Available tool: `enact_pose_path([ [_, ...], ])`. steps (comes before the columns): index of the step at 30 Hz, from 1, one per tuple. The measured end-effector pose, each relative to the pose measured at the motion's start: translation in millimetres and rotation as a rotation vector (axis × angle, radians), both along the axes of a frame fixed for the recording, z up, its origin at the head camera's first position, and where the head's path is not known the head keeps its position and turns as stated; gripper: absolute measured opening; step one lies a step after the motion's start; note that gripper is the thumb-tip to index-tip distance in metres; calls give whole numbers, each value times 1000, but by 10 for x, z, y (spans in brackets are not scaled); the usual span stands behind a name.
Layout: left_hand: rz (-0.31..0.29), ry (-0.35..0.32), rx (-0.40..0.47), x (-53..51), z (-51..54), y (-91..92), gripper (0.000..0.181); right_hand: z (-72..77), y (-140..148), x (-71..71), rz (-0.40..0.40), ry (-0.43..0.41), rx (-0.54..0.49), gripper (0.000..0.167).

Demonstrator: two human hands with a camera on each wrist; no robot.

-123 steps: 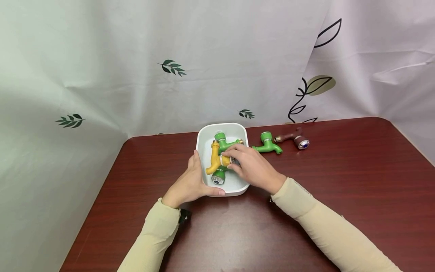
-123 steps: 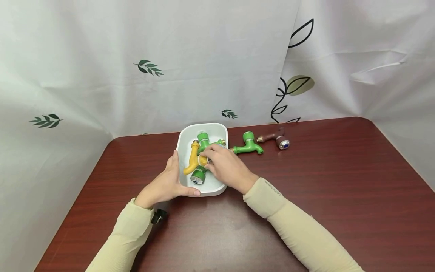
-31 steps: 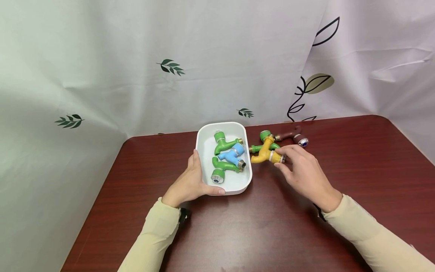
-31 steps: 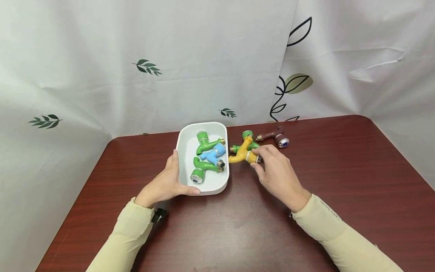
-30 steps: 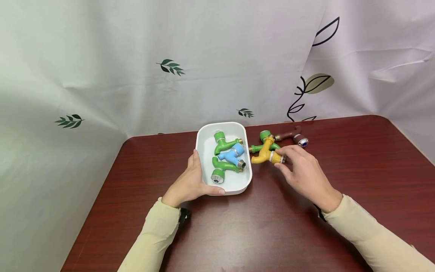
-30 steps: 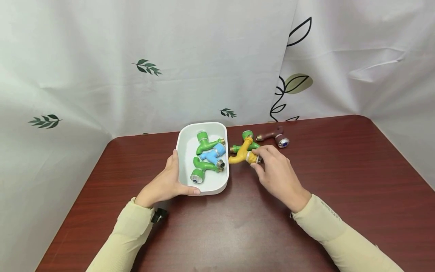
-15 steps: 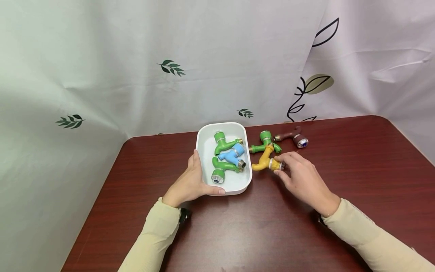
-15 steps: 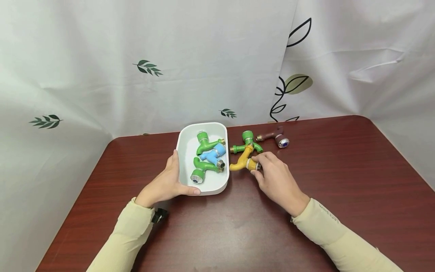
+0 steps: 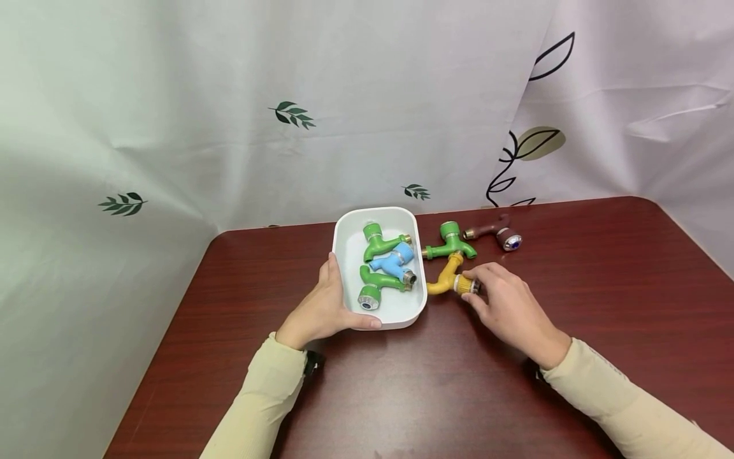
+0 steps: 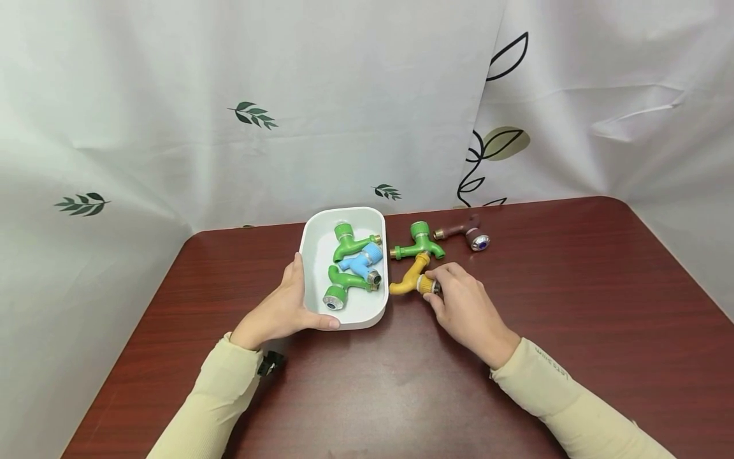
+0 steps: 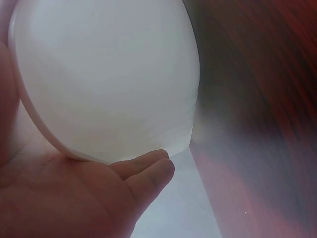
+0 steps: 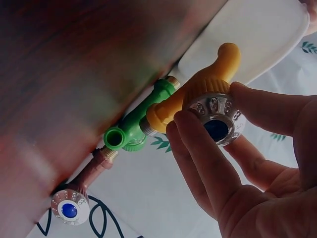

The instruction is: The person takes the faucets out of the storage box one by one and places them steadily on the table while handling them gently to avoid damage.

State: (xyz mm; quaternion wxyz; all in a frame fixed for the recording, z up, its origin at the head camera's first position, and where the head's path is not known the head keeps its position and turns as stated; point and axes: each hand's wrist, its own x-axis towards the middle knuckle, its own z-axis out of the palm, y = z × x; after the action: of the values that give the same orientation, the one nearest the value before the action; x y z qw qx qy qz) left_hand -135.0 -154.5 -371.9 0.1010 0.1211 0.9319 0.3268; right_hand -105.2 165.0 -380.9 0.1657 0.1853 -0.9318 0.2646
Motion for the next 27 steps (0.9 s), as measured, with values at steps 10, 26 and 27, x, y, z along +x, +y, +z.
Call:
enact_pose_path([
  [10,-4,3,7,-6,-11,1,158,-37,1,-23,1,-17,16,30],
  [26,3,-1,15,4,0,6,159,-47,-53,-49,-14,-76,43,28],
  [27,3,0,15,3,-2,7,159,-47,-54,-53,-15,-80,45,28],
])
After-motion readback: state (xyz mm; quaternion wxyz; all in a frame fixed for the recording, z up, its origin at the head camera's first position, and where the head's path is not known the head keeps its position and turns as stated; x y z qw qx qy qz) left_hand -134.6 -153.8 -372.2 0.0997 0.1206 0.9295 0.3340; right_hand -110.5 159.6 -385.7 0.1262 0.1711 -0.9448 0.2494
